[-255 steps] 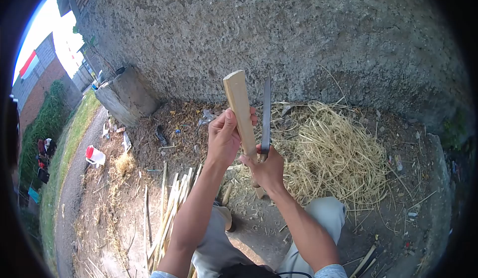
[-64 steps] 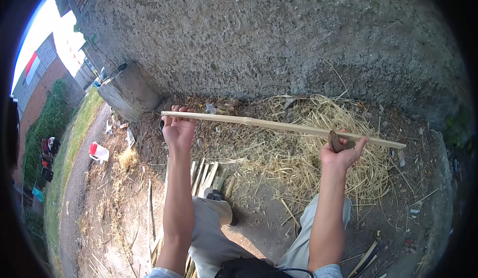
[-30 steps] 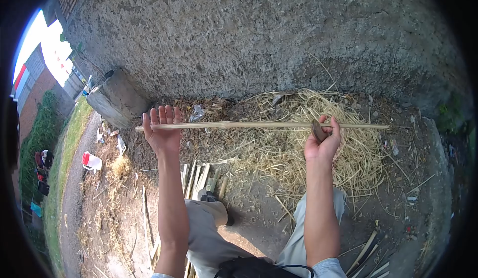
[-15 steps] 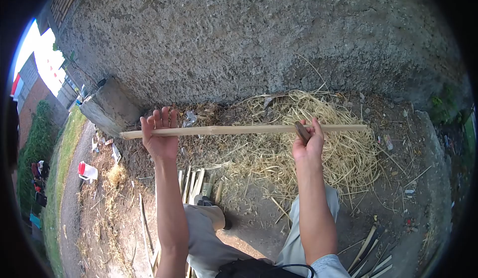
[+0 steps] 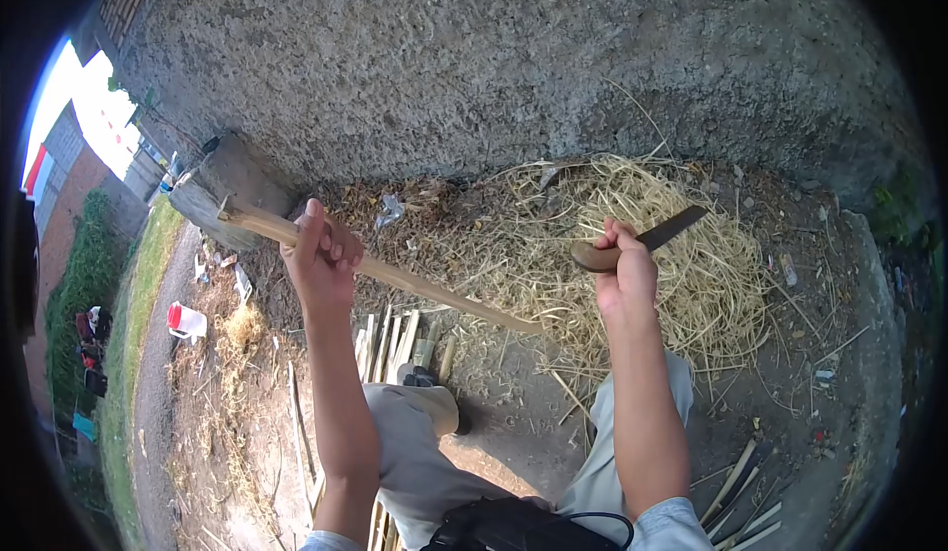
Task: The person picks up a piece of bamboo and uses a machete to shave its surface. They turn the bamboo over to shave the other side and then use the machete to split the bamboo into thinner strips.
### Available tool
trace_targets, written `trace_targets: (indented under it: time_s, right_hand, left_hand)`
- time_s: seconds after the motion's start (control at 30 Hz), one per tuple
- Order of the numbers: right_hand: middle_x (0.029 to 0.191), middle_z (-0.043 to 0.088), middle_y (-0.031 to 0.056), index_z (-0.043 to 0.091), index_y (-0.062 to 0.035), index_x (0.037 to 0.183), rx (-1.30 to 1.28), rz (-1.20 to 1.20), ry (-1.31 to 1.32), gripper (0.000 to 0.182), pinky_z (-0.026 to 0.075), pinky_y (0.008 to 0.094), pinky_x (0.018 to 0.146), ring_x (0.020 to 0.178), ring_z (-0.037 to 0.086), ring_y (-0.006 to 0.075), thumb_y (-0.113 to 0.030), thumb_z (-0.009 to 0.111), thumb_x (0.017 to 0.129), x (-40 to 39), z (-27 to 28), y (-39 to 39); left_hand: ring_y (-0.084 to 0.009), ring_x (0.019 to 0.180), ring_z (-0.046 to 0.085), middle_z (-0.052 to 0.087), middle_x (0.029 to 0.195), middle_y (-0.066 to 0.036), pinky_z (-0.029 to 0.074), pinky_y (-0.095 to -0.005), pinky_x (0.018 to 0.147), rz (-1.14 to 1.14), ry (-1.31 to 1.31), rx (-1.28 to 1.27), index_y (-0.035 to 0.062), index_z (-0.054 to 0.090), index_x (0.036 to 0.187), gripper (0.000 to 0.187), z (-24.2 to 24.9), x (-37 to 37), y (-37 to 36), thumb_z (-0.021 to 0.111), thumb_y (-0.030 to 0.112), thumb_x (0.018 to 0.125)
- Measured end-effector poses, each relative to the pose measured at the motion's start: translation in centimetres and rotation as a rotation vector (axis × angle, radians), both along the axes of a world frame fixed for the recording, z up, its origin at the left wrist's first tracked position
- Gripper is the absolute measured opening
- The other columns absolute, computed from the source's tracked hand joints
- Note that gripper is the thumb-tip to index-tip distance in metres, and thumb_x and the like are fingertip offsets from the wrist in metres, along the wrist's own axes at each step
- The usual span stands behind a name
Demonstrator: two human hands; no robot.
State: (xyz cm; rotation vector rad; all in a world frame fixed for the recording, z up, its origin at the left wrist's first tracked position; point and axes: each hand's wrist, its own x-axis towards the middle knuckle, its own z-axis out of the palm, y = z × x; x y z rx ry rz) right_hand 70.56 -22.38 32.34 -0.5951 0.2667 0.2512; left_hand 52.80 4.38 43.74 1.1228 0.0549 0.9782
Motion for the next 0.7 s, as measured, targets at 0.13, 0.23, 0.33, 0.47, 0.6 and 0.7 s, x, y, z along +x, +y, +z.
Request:
trace_targets:
  time_s: [0.13, 0.23, 0.33, 0.47, 0.6, 0.7]
  right_hand:
    - [0.100, 0.064, 0.0126, 0.052, 0.0023, 0.124, -0.242, 0.204, -0.171, 0.031, 0.051, 0.0274, 0.069, 0.072, 0.056, 0.0126, -0.003, 0.060, 0.094, -3.5, 2.5, 1.3]
    - [0.091, 0.064, 0.0111, 0.052, 0.0055, 0.125, -0.468, 0.432, -0.347, 0.035, 0.046, 0.0265, 0.054, 0.061, 0.053, 0.0105, -0.009, 0.062, 0.095, -5.5, 3.2, 2.3]
    - [0.083, 0.061, 0.0056, 0.057, 0.0029, 0.121, -0.694, 0.646, -0.379, 0.029, 0.040, 0.0243, 0.045, 0.052, 0.047, 0.0070, -0.017, 0.056, 0.101, -6.6, 2.7, 3.3]
    - [0.072, 0.054, 0.0011, 0.057, 0.0024, 0.123, -0.701, 0.787, -0.330, 0.034, 0.034, 0.0240, 0.038, 0.046, 0.042, 0.0057, -0.025, 0.048, 0.105, -8.5, 3.0, 4.5]
    - [0.067, 0.058, 0.0043, 0.056, 0.0014, 0.123, -0.910, 0.746, -0.617, 0.032, 0.039, 0.0254, 0.040, 0.047, 0.051, 0.0074, -0.023, 0.043, 0.107, -10.4, 3.4, 5.1]
    - [0.064, 0.063, 0.0075, 0.057, 0.0013, 0.116, -0.969, 0.685, -0.752, 0.027, 0.047, 0.0316, 0.047, 0.050, 0.061, 0.0150, -0.018, 0.043, 0.105, -10.8, 2.5, 5.2]
  left_hand:
    - [-0.0098, 0.037, 0.041, 0.046, 0.049, -0.001, 0.033, -0.0273, 0.037, 0.042, 0.145, 0.004, 0.0109, 0.046, 0.058, 0.042, 0.3, 1.2, -2.5, 0.073, 0.014, 0.090]
    - [-0.0102, 0.038, 0.042, 0.047, 0.050, -0.002, 0.035, -0.0274, 0.038, 0.051, 0.225, 0.089, 0.0095, 0.049, 0.060, 0.040, -0.7, 2.8, -3.5, 0.076, 0.018, 0.089]
    - [-0.0099, 0.041, 0.044, 0.047, 0.053, -0.002, 0.036, -0.0264, 0.040, 0.083, 0.265, 0.126, 0.0075, 0.053, 0.064, 0.037, -0.9, 3.8, -4.4, 0.078, 0.023, 0.087]
    - [-0.0091, 0.043, 0.044, 0.048, 0.056, -0.001, 0.036, -0.0258, 0.041, 0.093, 0.248, 0.120, 0.0065, 0.055, 0.068, 0.036, -1.0, 4.7, -4.8, 0.077, 0.026, 0.088]
    - [-0.0085, 0.043, 0.044, 0.047, 0.056, 0.000, 0.034, -0.0255, 0.041, 0.127, 0.223, 0.104, 0.0064, 0.055, 0.069, 0.036, -1.4, 5.7, -5.1, 0.074, 0.028, 0.091]
    - [-0.0074, 0.044, 0.047, 0.049, 0.054, 0.001, 0.036, -0.0238, 0.041, 0.163, 0.226, 0.172, 0.0068, 0.055, 0.067, 0.039, -1.7, 6.5, -5.5, 0.072, 0.032, 0.092]
